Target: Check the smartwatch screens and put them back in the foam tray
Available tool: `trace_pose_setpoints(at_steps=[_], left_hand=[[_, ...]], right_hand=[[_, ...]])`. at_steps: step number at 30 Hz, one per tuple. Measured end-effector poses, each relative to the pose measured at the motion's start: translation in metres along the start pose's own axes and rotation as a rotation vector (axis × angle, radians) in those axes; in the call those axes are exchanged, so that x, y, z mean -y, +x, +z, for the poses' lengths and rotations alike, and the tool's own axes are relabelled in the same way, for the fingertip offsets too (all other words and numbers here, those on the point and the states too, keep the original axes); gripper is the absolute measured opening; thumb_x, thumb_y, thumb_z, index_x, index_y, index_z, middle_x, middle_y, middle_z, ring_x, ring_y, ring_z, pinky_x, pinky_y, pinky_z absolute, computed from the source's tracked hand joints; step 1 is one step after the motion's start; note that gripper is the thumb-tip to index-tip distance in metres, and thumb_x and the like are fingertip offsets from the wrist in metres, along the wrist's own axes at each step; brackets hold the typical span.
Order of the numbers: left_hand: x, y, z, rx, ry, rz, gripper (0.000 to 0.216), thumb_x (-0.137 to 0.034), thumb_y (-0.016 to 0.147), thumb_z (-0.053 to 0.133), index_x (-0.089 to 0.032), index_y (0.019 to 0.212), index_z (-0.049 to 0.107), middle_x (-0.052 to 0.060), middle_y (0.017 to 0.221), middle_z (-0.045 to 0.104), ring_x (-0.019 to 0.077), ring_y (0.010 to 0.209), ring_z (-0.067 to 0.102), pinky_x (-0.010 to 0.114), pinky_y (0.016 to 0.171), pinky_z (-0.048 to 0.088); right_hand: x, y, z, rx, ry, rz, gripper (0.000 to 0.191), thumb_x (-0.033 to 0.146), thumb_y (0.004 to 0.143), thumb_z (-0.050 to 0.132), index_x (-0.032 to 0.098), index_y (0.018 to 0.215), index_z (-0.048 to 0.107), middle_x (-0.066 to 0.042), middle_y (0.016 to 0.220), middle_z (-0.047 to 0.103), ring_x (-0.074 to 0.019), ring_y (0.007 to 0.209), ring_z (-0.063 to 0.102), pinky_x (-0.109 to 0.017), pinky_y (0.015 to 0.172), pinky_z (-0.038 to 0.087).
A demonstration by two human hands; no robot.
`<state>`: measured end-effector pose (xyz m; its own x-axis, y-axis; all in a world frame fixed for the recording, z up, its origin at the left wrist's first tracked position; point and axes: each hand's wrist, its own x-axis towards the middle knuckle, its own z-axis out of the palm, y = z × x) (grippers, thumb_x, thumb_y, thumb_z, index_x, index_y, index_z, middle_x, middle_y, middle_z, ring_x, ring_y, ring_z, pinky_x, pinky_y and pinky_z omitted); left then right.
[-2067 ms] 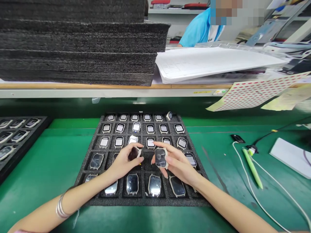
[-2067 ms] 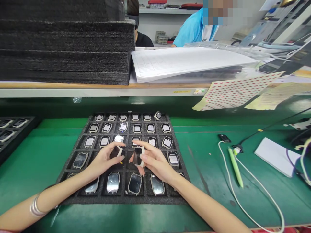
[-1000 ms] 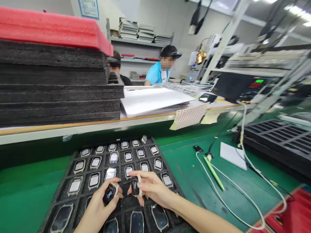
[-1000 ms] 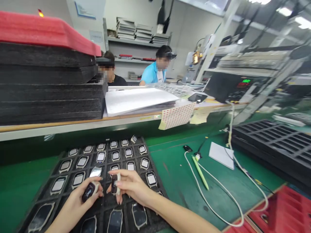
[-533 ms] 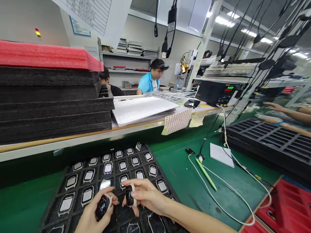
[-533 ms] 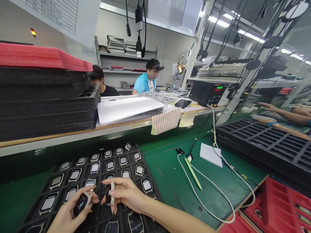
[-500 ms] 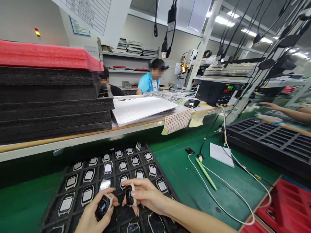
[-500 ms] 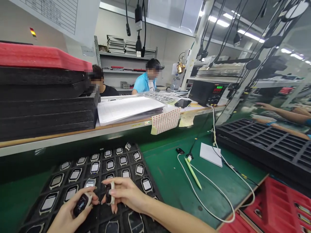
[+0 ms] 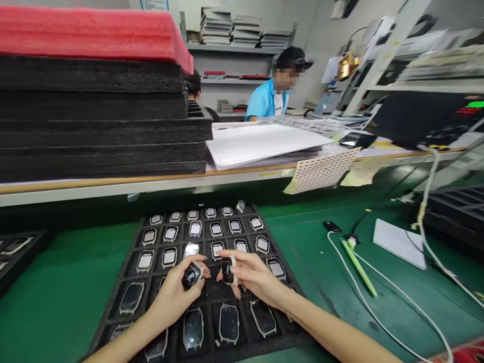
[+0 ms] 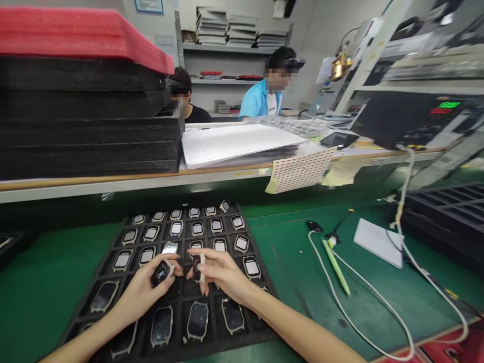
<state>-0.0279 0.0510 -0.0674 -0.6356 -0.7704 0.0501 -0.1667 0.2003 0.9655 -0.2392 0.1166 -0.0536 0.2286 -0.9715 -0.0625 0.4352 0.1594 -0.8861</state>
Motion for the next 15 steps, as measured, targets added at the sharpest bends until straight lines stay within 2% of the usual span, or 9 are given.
trace_pose_setpoints(at_steps=[10,15], left_hand=[[-0.0114,-0.0017,-0.0026,0.020,-0.034,-0.027,0.034,-0.014,0.079,0.052,-0.019,0.112,0.052,0.004,0.095,0.067,0.0187,0.090,0.063,0.032,0.089,0.045],[-0.0062,0.0001,-0.0034,0.020,-0.026,-0.016,0.041,-0.017,0.082,0.051,-0.020,0.122,0.047,0.005,0.102,0.066,0.0194,0.096,0.062,0.033,0.089,0.046]], right_hand=[[0.0033,0.0013,0.0021,0.009,-0.058,0.026,0.049,0.035,0.084,0.068,0.014,0.126,0.057,-0.012,0.089,0.066,-0.0135,0.057,0.056,-0.025,0.052,0.045],[0.0016,0.0021,0.0020,0.032,-0.057,0.033,0.048,0.032,0.085,0.067,0.012,0.127,0.055,-0.014,0.093,0.066,-0.0141,0.059,0.056,-0.026,0.053,0.045]])
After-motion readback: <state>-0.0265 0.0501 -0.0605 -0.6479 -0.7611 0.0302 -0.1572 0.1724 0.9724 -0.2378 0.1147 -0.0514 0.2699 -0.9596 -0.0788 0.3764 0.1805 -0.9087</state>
